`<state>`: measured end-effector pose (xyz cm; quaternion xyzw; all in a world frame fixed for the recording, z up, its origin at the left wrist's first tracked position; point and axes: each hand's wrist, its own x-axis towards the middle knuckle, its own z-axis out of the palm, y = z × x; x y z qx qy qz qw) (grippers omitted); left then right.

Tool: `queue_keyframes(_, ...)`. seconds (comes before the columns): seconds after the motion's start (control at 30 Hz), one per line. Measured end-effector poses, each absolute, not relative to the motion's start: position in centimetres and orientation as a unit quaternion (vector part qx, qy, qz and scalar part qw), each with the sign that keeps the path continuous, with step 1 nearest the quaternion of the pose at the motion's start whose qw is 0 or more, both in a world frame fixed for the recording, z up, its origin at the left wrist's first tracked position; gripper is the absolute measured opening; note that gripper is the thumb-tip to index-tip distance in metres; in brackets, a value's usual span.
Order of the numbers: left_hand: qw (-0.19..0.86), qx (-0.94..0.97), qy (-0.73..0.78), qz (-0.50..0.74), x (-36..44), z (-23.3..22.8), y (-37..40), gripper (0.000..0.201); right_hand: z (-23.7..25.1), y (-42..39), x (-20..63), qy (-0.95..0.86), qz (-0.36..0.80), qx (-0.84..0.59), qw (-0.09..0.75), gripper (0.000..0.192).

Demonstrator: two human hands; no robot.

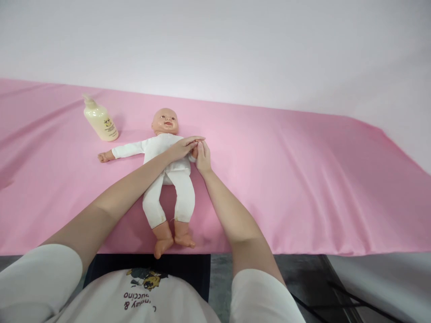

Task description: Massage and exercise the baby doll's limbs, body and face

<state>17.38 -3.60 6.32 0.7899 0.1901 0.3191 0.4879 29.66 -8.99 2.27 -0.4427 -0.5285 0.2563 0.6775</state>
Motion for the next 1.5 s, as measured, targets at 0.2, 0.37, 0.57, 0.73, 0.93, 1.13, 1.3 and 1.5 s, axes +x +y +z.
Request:
queue_keyframes(0.2,0.493,0.783,0.192,0.327,17.4,6.3,-3.6,0.050,2.2,-9.0,29.8,-0.534,0.250,-0.447,0.673,0.062)
queue_keyframes(0.37,0.493,0.783,0.195,0.325,17.5,6.1,-3.5,0.052,1.9,-8.7,29.8,-0.537,0.257,-0.441,0.672,0.060)
queue_keyframes(0.57,0.503,0.772,0.202,0.331,17.4,6.0,-3.5,0.052,1.8,-8.7,29.9,-0.537,0.269,-0.436,0.670,0.051)
queue_keyframes(0.73,0.509,0.772,0.197,0.325,17.4,6.0,-3.4,0.056,1.8,-8.7,29.9,-0.531,0.273,-0.448,0.665,0.051)
queue_keyframes(0.93,0.509,0.783,0.190,0.302,17.2,6.5,-3.8,0.055,1.2,-8.4,30.0,-0.510,0.292,-0.442,0.678,0.056)
queue_keyframes(1.13,0.506,0.787,0.191,0.298,17.1,6.8,-4.1,0.058,1.2,-8.3,30.2,-0.517,0.280,-0.416,0.694,0.053)
queue_keyframes(1.3,0.505,0.772,0.196,0.333,17.5,6.1,-3.4,0.049,1.6,-8.8,29.9,-0.546,0.258,-0.420,0.677,0.056)
queue_keyframes(1.5,0.515,0.757,0.173,0.364,17.7,5.6,-2.9,0.047,1.3,-9.2,29.6,-0.550,0.197,-0.459,0.669,0.058)
